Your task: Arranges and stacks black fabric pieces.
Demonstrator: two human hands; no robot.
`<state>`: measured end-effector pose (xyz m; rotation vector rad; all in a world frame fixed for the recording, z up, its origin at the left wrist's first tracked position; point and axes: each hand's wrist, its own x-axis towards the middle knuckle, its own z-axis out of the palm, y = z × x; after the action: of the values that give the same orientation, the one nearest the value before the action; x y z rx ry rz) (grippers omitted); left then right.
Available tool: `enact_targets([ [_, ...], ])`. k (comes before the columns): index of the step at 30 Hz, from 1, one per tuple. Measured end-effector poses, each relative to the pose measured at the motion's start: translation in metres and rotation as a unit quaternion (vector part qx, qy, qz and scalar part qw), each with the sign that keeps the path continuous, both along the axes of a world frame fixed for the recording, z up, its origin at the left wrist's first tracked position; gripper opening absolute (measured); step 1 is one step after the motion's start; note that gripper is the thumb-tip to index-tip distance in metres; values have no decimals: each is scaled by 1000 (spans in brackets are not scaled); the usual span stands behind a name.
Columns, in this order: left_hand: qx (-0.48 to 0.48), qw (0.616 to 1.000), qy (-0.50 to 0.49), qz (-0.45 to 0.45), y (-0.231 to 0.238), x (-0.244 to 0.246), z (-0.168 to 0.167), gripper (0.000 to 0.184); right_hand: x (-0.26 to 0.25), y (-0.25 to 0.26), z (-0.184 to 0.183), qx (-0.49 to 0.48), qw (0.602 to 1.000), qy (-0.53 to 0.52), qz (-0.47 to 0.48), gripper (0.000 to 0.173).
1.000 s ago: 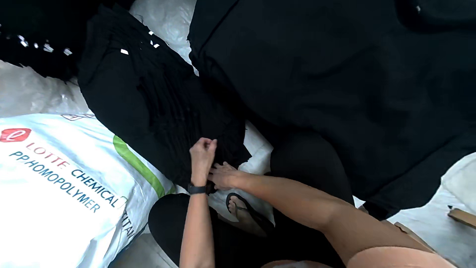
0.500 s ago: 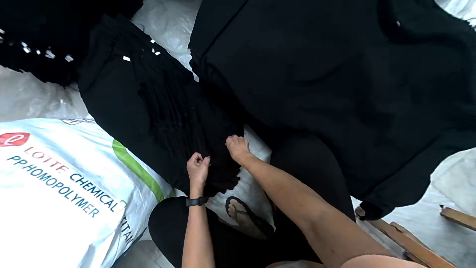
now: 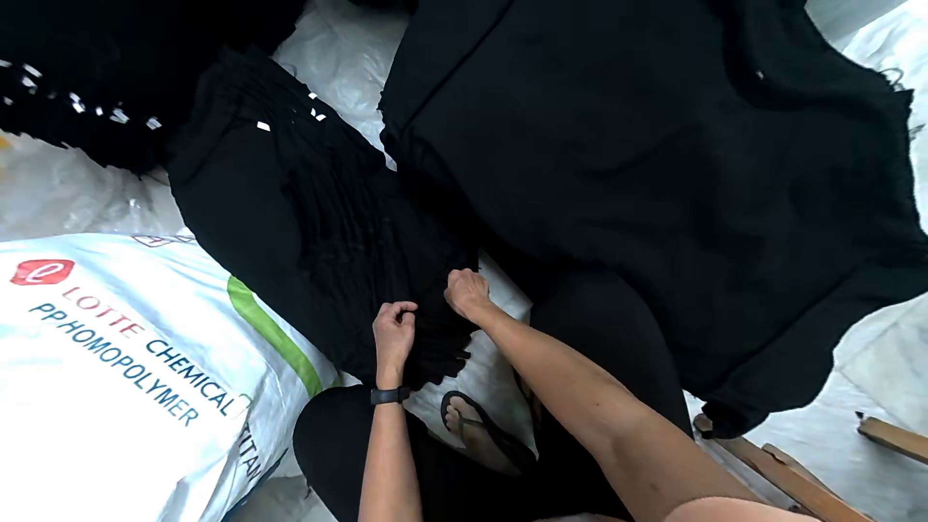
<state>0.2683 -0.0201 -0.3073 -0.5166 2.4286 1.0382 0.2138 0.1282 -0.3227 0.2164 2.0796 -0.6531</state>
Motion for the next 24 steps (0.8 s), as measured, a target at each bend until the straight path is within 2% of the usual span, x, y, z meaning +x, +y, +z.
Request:
enact_targets([
  [3, -30, 999, -44, -9, 7, -20, -1, 25, 3, -7, 3, -108, 994, -18, 17, 26],
  [6, -89, 992, -78, -54, 8, -41, -16, 47, 16, -16, -6, -202, 978, 4, 41, 25],
  [9, -134, 978, -126, -96, 2, -53, -7, 43, 20, -16, -3, -170, 985, 14, 17, 28],
  [10, -138, 977, -137, -84, -2, -52, 1, 43, 20, -16, -1, -157, 987, 16, 15, 35],
  [12, -170, 975, -133, -48, -10, -42, 14, 43, 31, -22, -5, -201, 979, 1, 44, 58],
  [14, -234, 970, -53, -39, -9, -26, 18, 40, 47, -33, -12, -258, 957, -5, 133, 72],
  [16, -229, 970, 58, -60, 3, -20, 15, 40, 52, -35, -9, -255, 943, -11, 214, 72],
  [17, -197, 974, 74, -82, 13, -22, 13, 37, 54, -34, -7, -246, 939, -7, 241, 67],
  [19, -119, 985, 60, -112, 36, -30, 0, 28, 61, -29, 0, -217, 938, -15, 269, 58],
  [22, -88, 990, -33, -102, 66, -47, -31, 51, 75, -28, 15, -148, 949, -87, 263, 54],
  [23, -94, 989, -53, -97, 72, -51, -42, 56, 79, -30, 14, -130, 949, -102, 268, 56],
  [24, -101, 989, -60, -94, 77, -54, -52, 53, 81, -31, 12, -119, 948, -115, 272, 57],
])
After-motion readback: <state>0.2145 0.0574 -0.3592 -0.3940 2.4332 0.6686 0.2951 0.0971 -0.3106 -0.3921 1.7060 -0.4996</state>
